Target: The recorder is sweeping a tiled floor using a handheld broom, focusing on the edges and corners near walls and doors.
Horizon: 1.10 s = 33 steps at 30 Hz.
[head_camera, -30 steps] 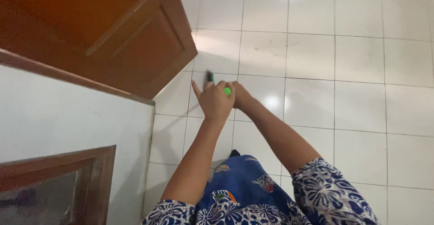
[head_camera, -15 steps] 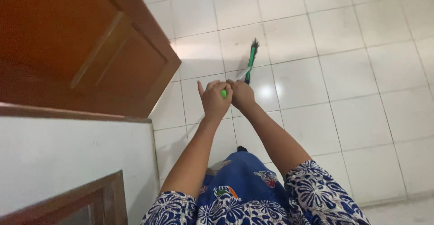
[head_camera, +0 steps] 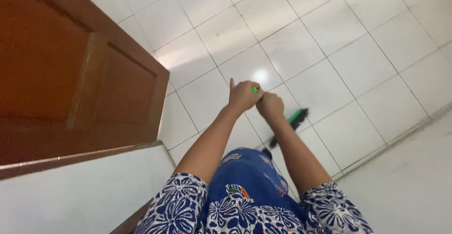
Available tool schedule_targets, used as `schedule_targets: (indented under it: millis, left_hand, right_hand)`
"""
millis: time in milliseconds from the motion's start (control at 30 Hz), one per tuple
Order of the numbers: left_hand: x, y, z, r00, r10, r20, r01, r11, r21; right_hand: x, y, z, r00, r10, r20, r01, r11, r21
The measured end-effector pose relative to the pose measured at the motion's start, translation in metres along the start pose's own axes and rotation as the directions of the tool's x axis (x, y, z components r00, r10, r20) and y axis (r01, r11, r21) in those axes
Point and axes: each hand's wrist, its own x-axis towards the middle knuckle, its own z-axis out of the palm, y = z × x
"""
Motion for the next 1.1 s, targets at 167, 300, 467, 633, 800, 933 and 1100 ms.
schedule_targets:
  millis: [167,300,467,633,800,933,1100]
  left_hand:
    - [-0.029,0.024,-0.023,0.994,0.101,0.048,-0.110,0.953,0.282]
    - [-0.034,0.011,-0.021,0.976,0.206,-0.072,-0.175,0.937,0.304]
    - [-0.053,0.046,-0.038,0.876,0.464,-0.135,-0.407,0.859,0.313]
    - [-0.068,0.091,-0.027,0.879,0.472,-0.066,-0.459,0.875,0.152]
    - [-0.066,0.078,0.046,0.939,0.312,0.148,-0.322,0.945,0.053]
    - [-0.071,0.081,0.066,0.924,0.337,0.181,-0.367,0.914,0.171]
    - [-0.068,0.094,0.068,0.900,0.410,0.146,-0.435,0.836,0.334]
  right_hand:
    - [-0.015,-0.020,0.016,0.999,-0.030,-0.033,0.037,0.972,0.234]
    - [0.016,-0.018,0.055,0.967,-0.163,-0.196,0.225,0.907,0.357]
    - [-0.027,-0.019,-0.004,0.905,-0.138,-0.402,0.321,0.843,0.431]
    - [-0.079,-0.005,-0.081,0.980,0.131,-0.151,-0.066,0.925,0.375]
    - [-0.102,0.060,-0.031,0.973,0.061,-0.223,-0.044,0.996,0.078]
    - [-0.099,0.078,0.000,0.967,0.103,-0.232,-0.056,0.977,0.204]
    - [-0.067,0.104,0.042,0.981,0.039,-0.192,0.020,0.954,0.298]
